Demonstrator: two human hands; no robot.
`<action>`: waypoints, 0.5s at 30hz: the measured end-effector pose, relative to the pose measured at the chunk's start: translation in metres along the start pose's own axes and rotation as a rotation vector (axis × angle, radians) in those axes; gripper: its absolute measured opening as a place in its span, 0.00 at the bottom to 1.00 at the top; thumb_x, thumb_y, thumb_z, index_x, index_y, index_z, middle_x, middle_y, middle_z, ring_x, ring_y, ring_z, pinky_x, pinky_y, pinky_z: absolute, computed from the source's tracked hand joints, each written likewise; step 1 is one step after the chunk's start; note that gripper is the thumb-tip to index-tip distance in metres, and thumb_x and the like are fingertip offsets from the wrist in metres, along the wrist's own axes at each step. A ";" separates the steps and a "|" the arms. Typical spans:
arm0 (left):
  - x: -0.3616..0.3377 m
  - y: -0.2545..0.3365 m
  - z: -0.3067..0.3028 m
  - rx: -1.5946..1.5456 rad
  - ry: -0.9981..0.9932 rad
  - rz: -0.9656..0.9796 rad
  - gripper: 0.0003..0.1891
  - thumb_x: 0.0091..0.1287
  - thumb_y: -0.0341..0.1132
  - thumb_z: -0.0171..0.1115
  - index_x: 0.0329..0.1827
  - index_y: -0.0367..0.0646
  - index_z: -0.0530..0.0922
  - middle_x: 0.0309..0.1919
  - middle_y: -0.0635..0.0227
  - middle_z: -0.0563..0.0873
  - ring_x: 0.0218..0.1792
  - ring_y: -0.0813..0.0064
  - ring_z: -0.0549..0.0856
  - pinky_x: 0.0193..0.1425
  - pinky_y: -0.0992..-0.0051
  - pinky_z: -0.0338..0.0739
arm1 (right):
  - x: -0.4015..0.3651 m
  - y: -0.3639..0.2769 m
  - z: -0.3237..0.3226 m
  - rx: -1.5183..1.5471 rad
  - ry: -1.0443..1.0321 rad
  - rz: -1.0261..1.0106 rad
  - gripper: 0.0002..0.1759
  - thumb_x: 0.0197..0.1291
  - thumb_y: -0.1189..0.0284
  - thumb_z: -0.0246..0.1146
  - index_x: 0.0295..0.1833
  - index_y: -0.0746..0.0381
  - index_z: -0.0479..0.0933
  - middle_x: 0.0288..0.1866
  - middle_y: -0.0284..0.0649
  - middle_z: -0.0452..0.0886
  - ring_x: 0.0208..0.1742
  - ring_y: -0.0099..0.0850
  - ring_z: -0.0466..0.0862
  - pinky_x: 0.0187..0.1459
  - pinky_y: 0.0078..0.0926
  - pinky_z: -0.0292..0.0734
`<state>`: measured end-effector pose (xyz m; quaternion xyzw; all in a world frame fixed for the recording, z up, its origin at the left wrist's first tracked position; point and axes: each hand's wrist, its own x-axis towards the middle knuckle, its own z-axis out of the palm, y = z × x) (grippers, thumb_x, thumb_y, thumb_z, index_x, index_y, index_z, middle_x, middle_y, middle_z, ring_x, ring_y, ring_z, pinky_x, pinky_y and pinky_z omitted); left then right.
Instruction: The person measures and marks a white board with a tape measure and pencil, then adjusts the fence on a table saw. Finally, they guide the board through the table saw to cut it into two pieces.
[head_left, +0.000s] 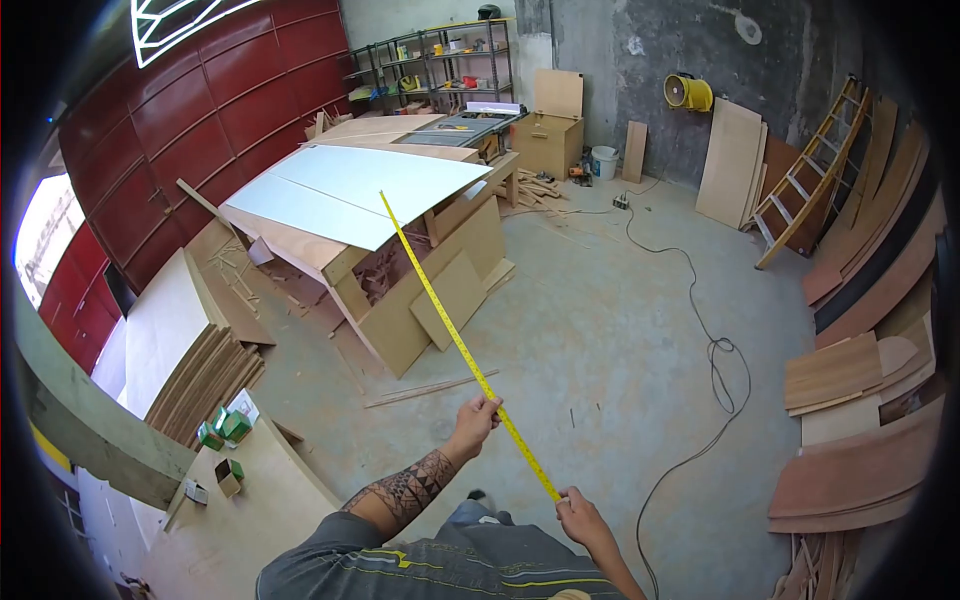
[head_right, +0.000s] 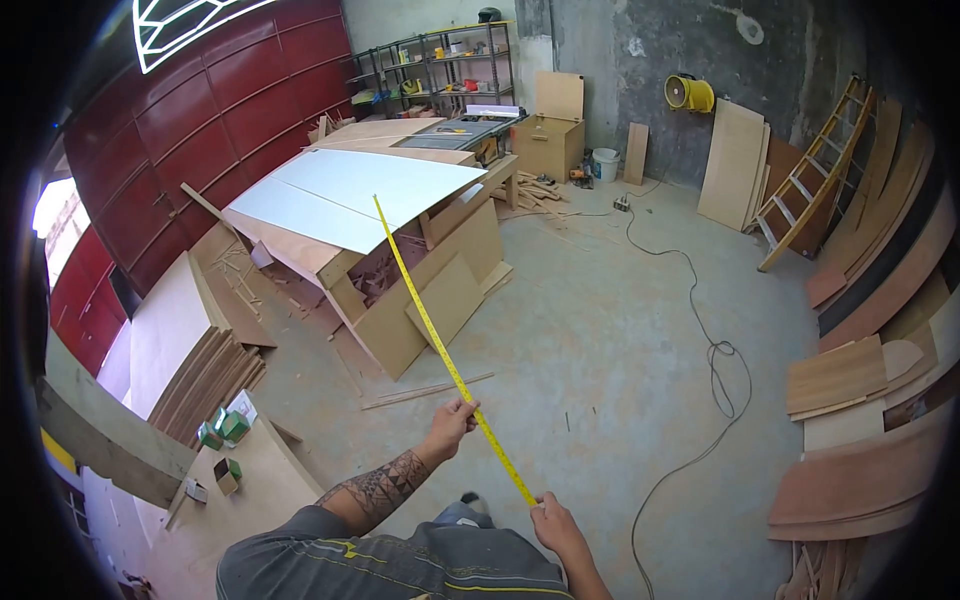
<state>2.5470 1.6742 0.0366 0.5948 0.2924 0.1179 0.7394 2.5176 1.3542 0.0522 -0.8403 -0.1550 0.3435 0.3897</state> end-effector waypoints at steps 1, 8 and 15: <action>0.032 0.003 -0.005 0.018 0.013 0.020 0.10 0.78 0.38 0.64 0.40 0.43 0.81 0.28 0.74 0.81 0.28 0.83 0.78 0.33 0.80 0.75 | 0.007 0.000 -0.008 -0.003 0.001 0.005 0.24 0.74 0.60 0.54 0.64 0.66 0.74 0.50 0.64 0.87 0.56 0.62 0.86 0.60 0.51 0.79; 0.254 0.063 -0.066 -0.065 0.105 0.077 0.10 0.77 0.36 0.64 0.37 0.42 0.79 0.25 0.74 0.78 0.22 0.83 0.76 0.26 0.80 0.71 | 0.070 0.030 -0.049 -0.053 0.055 0.101 0.23 0.69 0.64 0.57 0.64 0.64 0.77 0.47 0.60 0.87 0.52 0.56 0.88 0.56 0.46 0.81; 0.455 0.121 -0.139 -0.050 0.218 0.088 0.10 0.78 0.36 0.60 0.38 0.40 0.79 0.24 0.72 0.78 0.21 0.81 0.75 0.25 0.78 0.68 | 0.171 0.104 -0.083 -0.110 0.108 -0.032 0.14 0.71 0.68 0.61 0.54 0.65 0.83 0.35 0.44 0.87 0.34 0.28 0.85 0.40 0.28 0.80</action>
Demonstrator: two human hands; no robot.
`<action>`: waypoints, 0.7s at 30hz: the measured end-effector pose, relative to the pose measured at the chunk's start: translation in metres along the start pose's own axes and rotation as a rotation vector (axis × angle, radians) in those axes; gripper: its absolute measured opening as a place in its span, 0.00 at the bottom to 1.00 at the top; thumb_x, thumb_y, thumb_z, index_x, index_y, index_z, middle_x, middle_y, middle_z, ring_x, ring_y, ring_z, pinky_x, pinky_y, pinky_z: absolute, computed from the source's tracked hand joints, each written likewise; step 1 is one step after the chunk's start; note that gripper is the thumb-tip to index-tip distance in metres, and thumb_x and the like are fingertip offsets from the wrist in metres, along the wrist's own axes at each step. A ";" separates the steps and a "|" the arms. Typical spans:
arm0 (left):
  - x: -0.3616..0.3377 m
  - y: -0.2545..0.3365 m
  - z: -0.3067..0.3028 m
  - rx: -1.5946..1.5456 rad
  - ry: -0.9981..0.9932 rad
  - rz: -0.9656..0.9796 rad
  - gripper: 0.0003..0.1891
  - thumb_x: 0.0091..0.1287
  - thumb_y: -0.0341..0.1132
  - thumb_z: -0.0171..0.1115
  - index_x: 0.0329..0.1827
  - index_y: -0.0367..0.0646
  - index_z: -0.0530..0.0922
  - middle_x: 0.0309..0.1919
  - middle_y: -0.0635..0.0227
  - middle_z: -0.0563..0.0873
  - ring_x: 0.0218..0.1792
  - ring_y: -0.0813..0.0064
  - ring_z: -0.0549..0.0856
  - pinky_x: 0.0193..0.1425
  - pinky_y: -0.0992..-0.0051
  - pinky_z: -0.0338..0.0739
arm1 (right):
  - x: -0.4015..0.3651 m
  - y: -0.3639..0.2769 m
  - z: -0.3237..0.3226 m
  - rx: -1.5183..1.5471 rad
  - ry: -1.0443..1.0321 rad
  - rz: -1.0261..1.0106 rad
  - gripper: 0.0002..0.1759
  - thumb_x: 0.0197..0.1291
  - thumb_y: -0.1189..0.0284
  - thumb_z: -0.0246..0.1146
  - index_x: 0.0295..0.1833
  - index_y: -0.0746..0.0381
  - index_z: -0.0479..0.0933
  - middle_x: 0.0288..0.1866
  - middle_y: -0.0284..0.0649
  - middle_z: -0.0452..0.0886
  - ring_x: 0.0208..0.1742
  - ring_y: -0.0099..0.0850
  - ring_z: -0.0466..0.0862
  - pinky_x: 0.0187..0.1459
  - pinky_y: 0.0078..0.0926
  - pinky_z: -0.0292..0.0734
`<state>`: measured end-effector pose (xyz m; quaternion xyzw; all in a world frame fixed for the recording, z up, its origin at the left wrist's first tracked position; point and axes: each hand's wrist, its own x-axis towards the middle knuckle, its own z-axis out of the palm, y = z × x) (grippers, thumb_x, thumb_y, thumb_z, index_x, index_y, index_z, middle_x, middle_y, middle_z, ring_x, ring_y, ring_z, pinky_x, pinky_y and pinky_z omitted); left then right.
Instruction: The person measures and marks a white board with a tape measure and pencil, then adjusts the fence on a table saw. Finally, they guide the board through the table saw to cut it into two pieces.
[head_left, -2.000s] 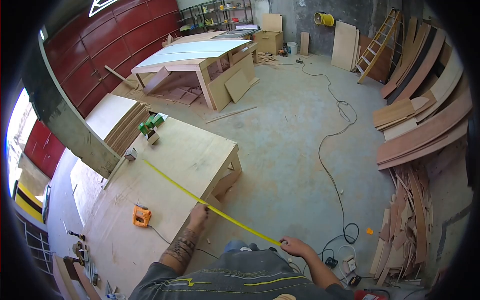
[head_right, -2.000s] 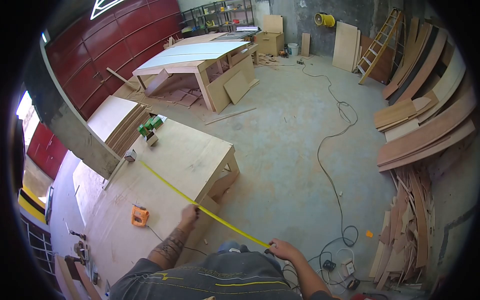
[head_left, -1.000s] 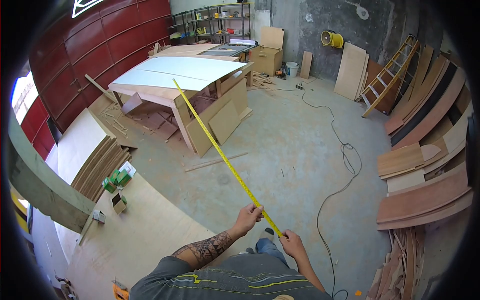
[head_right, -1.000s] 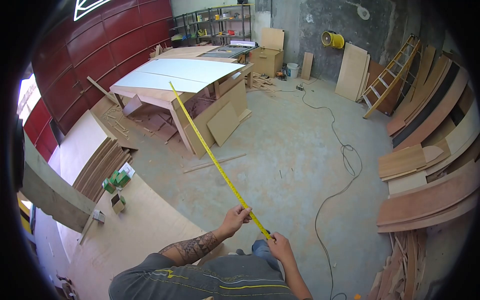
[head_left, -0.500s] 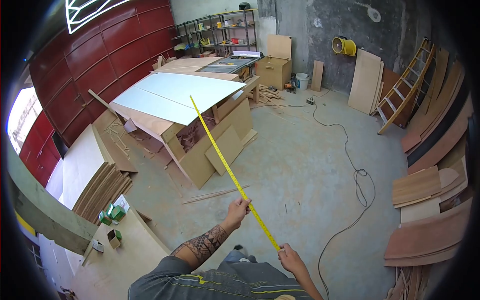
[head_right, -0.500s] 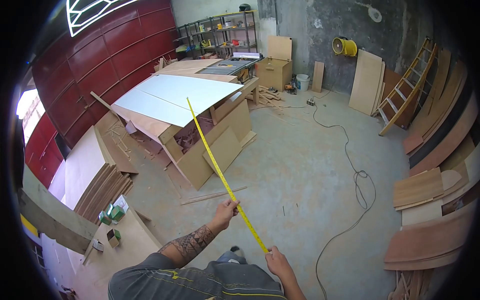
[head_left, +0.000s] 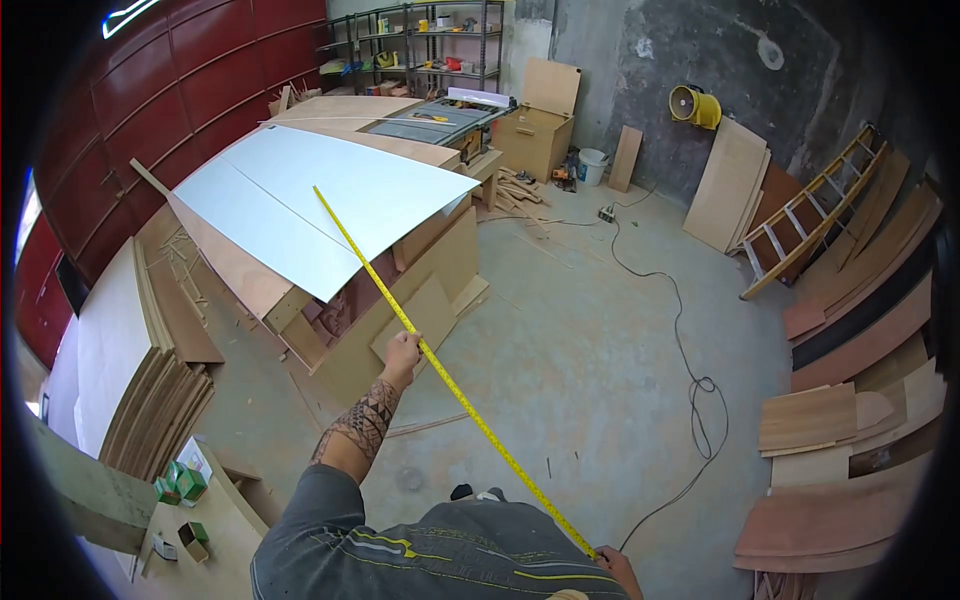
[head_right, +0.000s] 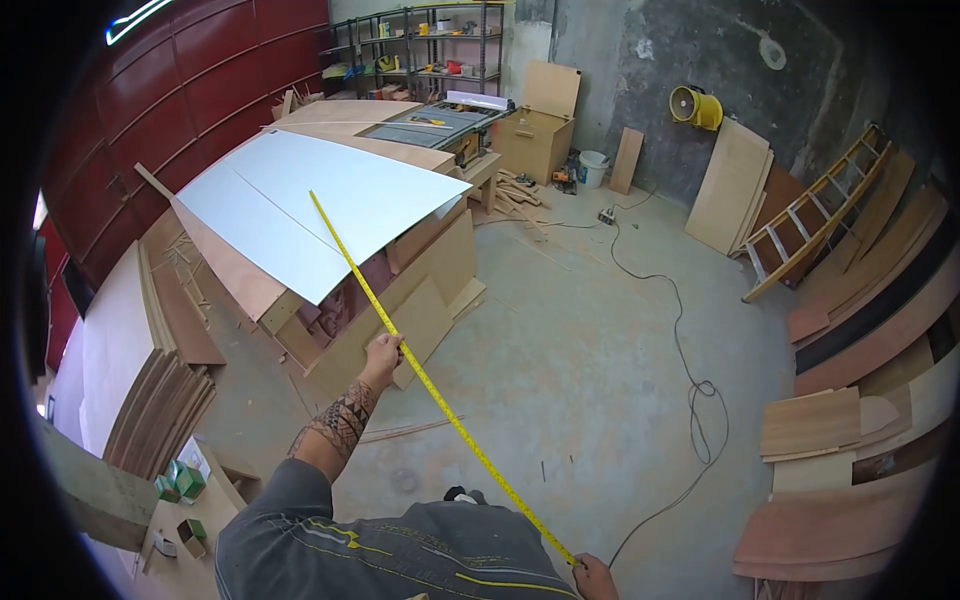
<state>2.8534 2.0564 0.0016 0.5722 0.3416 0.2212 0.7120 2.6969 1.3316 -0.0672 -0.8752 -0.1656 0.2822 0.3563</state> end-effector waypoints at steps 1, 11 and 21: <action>0.021 0.004 0.002 -0.027 -0.008 -0.017 0.08 0.78 0.36 0.60 0.40 0.42 0.79 0.27 0.73 0.79 0.24 0.81 0.76 0.26 0.79 0.71 | 0.017 -0.018 -0.004 0.004 -0.012 0.002 0.14 0.71 0.68 0.61 0.54 0.65 0.83 0.35 0.44 0.87 0.34 0.28 0.85 0.40 0.28 0.80; 0.079 0.004 0.101 -0.070 -0.339 -0.315 0.12 0.80 0.43 0.60 0.53 0.45 0.78 0.40 0.70 0.85 0.36 0.79 0.83 0.42 0.76 0.81 | 0.302 -0.251 -0.075 0.142 -0.099 0.155 0.16 0.68 0.64 0.58 0.47 0.66 0.82 0.37 0.52 0.87 0.40 0.45 0.87 0.45 0.39 0.80; 0.198 0.065 0.220 0.058 -0.465 -0.430 0.13 0.82 0.46 0.59 0.51 0.45 0.80 0.46 0.70 0.86 0.46 0.78 0.85 0.53 0.74 0.82 | 0.631 -0.381 -0.154 -0.011 -0.189 -0.131 0.19 0.70 0.60 0.58 0.47 0.67 0.81 0.36 0.52 0.87 0.38 0.48 0.87 0.42 0.43 0.79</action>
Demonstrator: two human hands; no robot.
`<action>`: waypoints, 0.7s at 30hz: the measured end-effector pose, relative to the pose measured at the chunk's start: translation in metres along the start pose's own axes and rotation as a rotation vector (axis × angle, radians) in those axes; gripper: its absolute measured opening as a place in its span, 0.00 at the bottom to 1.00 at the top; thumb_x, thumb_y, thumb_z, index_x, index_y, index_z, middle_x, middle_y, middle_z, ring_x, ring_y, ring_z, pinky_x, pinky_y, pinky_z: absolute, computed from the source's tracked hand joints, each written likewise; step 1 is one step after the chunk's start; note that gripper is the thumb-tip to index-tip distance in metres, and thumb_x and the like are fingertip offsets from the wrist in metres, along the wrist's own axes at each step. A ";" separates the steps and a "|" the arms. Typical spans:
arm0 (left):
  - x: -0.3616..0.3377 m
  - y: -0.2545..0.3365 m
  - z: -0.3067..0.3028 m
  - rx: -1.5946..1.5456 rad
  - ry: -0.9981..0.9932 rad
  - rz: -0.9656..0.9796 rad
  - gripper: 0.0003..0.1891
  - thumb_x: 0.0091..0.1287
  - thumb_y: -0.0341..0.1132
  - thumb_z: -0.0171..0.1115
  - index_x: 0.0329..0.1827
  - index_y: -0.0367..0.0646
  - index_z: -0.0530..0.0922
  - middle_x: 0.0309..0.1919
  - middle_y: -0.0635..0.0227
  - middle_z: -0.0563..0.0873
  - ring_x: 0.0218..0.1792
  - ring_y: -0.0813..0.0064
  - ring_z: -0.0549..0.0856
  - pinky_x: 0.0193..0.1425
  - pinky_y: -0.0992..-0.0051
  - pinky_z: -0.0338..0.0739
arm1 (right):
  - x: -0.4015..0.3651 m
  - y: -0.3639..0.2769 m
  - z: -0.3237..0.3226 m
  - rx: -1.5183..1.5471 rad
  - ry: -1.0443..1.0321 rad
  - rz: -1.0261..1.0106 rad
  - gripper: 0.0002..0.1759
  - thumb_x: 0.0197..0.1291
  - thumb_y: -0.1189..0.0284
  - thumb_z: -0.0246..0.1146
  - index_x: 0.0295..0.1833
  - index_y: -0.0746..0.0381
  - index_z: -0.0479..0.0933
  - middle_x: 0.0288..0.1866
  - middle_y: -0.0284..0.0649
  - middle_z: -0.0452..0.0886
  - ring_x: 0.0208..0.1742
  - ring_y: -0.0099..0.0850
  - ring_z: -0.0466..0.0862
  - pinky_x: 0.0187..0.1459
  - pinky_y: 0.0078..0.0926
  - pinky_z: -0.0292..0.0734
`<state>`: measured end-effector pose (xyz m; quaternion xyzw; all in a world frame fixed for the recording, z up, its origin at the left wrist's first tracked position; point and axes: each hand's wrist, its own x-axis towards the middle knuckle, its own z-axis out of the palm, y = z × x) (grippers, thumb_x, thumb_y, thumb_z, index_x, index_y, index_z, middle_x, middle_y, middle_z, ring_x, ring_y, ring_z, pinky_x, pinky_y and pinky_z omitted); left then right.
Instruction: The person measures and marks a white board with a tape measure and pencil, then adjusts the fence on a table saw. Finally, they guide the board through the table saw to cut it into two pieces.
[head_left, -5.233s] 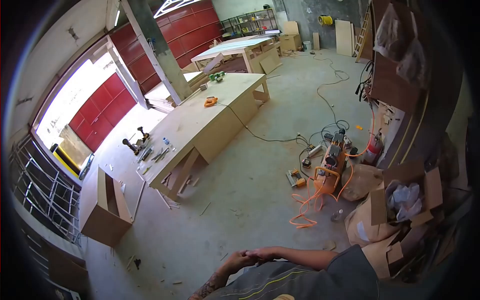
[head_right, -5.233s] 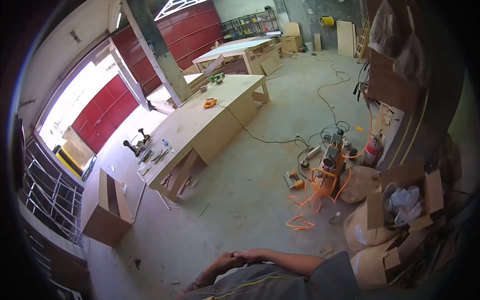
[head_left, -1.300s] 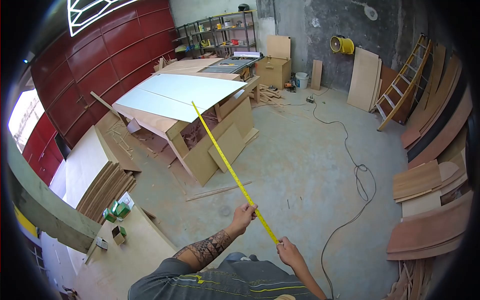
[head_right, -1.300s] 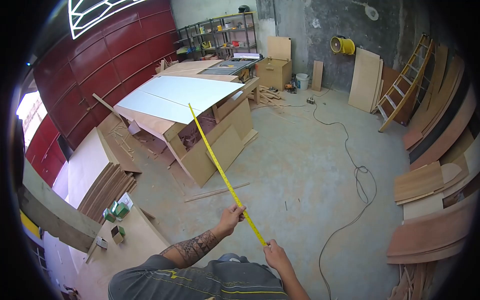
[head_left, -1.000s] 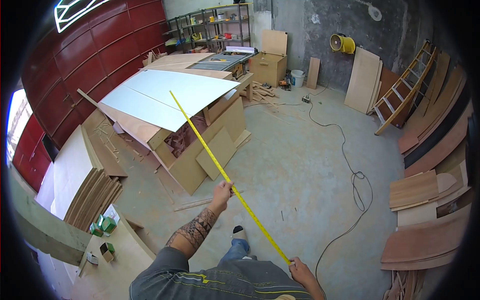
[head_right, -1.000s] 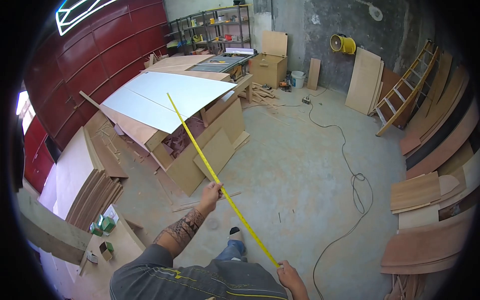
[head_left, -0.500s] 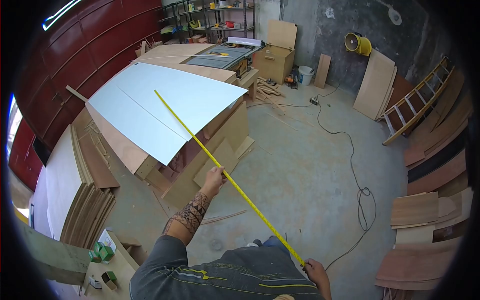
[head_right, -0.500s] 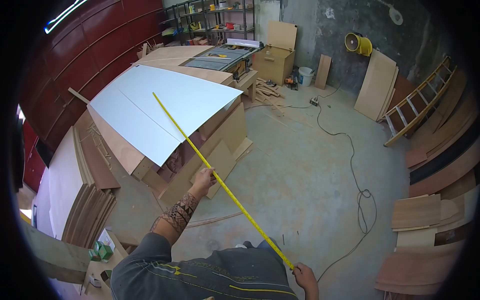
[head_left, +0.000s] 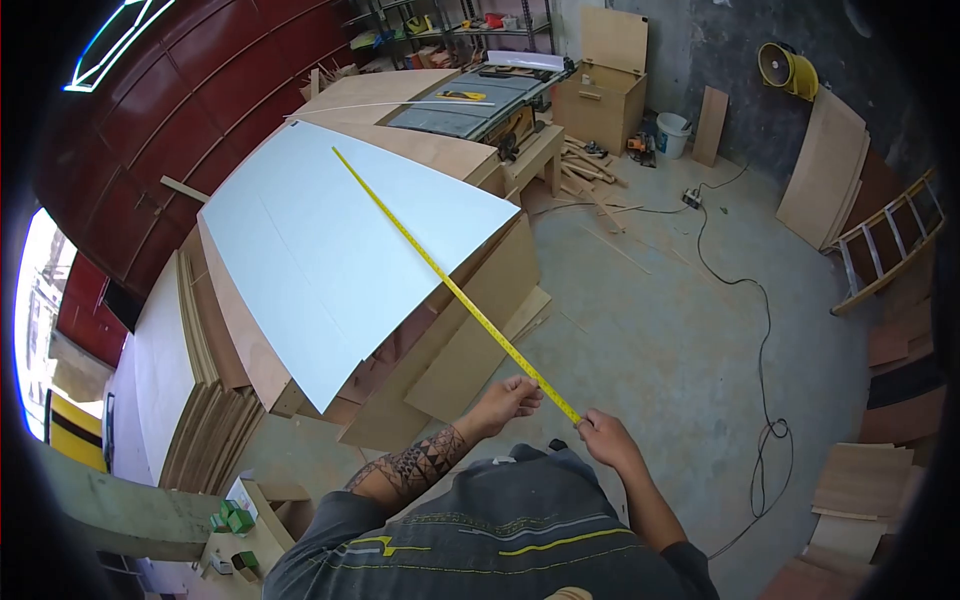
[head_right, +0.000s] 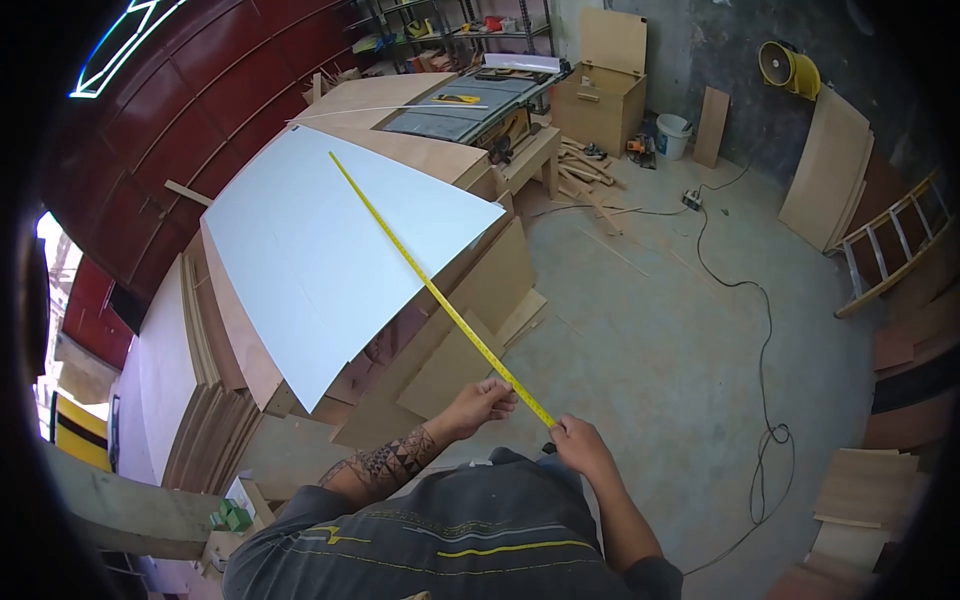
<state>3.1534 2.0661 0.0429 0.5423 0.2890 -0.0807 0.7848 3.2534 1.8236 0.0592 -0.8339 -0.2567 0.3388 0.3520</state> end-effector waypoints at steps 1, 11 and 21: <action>0.017 0.017 -0.003 -0.001 0.028 0.002 0.13 0.82 0.45 0.59 0.49 0.45 0.81 0.45 0.70 0.86 0.45 0.79 0.85 0.52 0.75 0.82 | 0.026 -0.008 -0.007 -0.039 0.017 -0.027 0.19 0.70 0.60 0.58 0.47 0.67 0.81 0.36 0.54 0.87 0.39 0.50 0.87 0.43 0.45 0.79; 0.163 0.129 -0.086 -0.082 0.379 0.182 0.08 0.79 0.38 0.63 0.41 0.47 0.80 0.33 0.75 0.84 0.33 0.82 0.83 0.38 0.81 0.78 | 0.178 -0.079 -0.062 -0.152 0.036 -0.056 0.21 0.72 0.61 0.55 0.52 0.69 0.80 0.45 0.61 0.86 0.50 0.61 0.85 0.52 0.53 0.79; 0.294 0.279 -0.309 -0.163 0.618 0.200 0.07 0.78 0.36 0.62 0.43 0.42 0.80 0.31 0.73 0.83 0.30 0.83 0.82 0.33 0.84 0.78 | 0.209 -0.076 -0.171 -0.150 -0.059 0.092 0.17 0.69 0.66 0.58 0.56 0.67 0.79 0.42 0.57 0.87 0.44 0.51 0.88 0.48 0.44 0.81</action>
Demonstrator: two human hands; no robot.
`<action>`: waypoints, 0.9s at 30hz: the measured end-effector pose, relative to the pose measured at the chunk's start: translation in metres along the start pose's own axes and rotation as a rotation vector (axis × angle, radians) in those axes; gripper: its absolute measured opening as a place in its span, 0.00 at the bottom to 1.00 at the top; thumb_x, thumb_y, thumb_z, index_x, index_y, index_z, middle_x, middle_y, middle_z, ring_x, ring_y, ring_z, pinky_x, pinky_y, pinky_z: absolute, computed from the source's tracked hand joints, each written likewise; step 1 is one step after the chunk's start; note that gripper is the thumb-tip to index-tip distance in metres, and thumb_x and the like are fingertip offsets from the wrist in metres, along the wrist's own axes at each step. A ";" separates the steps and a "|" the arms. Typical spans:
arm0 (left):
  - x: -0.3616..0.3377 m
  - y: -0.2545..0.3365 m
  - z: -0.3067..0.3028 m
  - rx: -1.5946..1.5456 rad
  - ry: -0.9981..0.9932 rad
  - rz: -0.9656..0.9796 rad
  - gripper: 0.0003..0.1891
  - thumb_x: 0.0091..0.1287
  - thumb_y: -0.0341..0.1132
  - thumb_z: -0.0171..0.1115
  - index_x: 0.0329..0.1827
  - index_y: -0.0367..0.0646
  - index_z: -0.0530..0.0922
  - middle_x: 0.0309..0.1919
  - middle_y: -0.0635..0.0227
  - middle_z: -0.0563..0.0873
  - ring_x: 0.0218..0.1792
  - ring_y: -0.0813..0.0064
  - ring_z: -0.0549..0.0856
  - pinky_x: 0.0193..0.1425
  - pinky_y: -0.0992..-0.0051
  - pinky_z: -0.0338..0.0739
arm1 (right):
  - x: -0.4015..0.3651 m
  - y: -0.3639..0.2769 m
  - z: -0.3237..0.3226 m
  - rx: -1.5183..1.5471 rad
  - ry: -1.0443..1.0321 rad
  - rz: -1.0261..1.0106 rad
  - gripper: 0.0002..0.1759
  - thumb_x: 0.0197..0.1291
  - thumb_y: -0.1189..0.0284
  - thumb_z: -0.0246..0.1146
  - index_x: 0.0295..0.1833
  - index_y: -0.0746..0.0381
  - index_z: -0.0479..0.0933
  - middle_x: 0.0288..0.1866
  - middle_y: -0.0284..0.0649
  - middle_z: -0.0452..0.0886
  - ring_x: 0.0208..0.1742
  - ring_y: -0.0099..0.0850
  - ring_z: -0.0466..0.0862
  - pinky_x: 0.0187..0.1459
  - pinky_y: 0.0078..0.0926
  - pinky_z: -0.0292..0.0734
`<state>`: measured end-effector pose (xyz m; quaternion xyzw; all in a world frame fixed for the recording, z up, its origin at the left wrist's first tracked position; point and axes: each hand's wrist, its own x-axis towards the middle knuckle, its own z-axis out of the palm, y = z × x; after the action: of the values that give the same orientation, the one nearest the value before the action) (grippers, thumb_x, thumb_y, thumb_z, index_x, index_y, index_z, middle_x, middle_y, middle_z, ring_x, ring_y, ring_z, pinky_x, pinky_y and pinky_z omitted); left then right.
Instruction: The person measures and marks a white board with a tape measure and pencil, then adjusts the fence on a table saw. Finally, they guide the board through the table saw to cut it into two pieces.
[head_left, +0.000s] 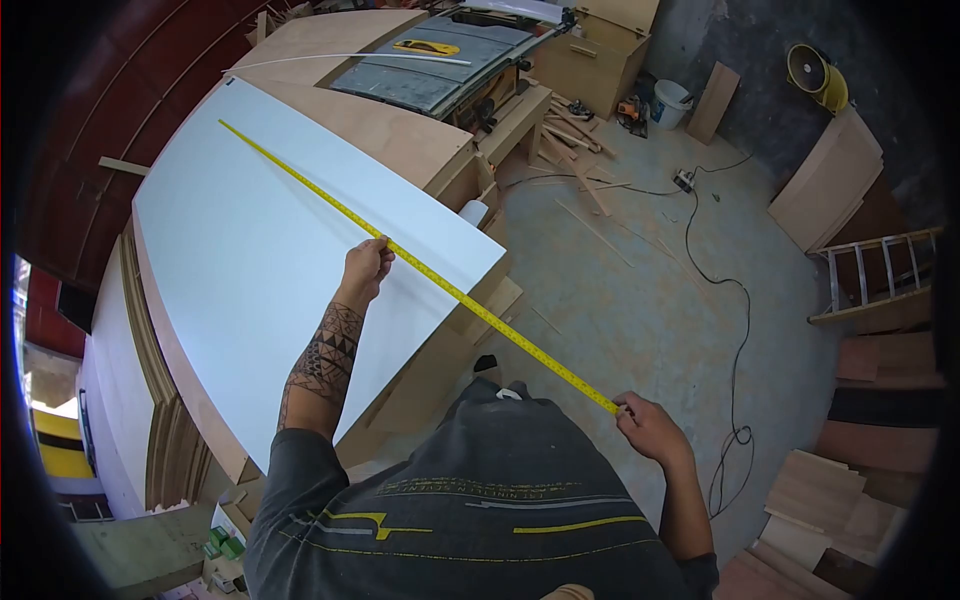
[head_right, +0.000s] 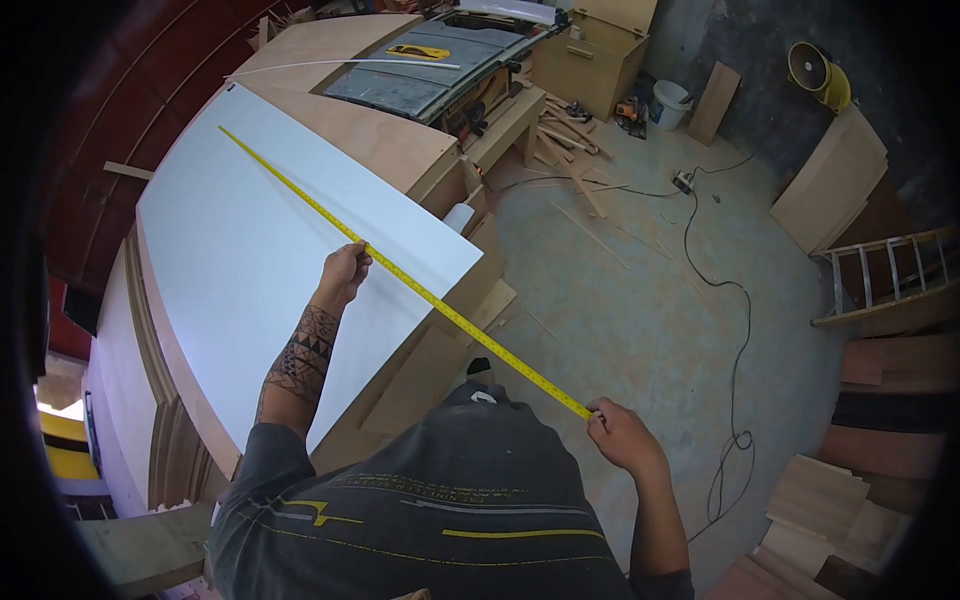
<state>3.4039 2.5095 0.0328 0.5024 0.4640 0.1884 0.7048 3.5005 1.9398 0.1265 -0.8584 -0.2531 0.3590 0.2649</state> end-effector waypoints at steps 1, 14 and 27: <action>0.023 0.006 -0.003 -0.015 0.019 0.005 0.07 0.78 0.36 0.62 0.43 0.42 0.80 0.31 0.73 0.83 0.30 0.83 0.82 0.33 0.84 0.78 | 0.000 0.000 -0.008 -0.015 -0.001 0.040 0.17 0.69 0.67 0.59 0.56 0.66 0.80 0.42 0.55 0.87 0.43 0.50 0.88 0.48 0.42 0.81; 0.177 0.038 -0.024 -0.120 0.177 0.054 0.09 0.78 0.35 0.59 0.54 0.40 0.78 0.43 0.65 0.87 0.42 0.74 0.88 0.46 0.70 0.87 | 0.134 -0.014 -0.010 0.167 -0.235 0.157 0.15 0.68 0.67 0.57 0.50 0.65 0.84 0.31 0.39 0.85 0.32 0.28 0.84 0.37 0.29 0.80; 0.173 0.040 -0.013 -0.076 0.345 0.100 0.16 0.80 0.30 0.52 0.68 0.39 0.70 0.40 0.62 0.88 0.36 0.74 0.88 0.40 0.71 0.84 | 0.173 -0.022 0.004 0.140 -0.435 0.223 0.14 0.67 0.66 0.59 0.44 0.65 0.85 0.29 0.37 0.84 0.29 0.26 0.83 0.34 0.29 0.78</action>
<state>3.4873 2.6604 -0.0132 0.4581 0.5448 0.3241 0.6232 3.5981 2.0652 0.0545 -0.7631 -0.1823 0.5791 0.2216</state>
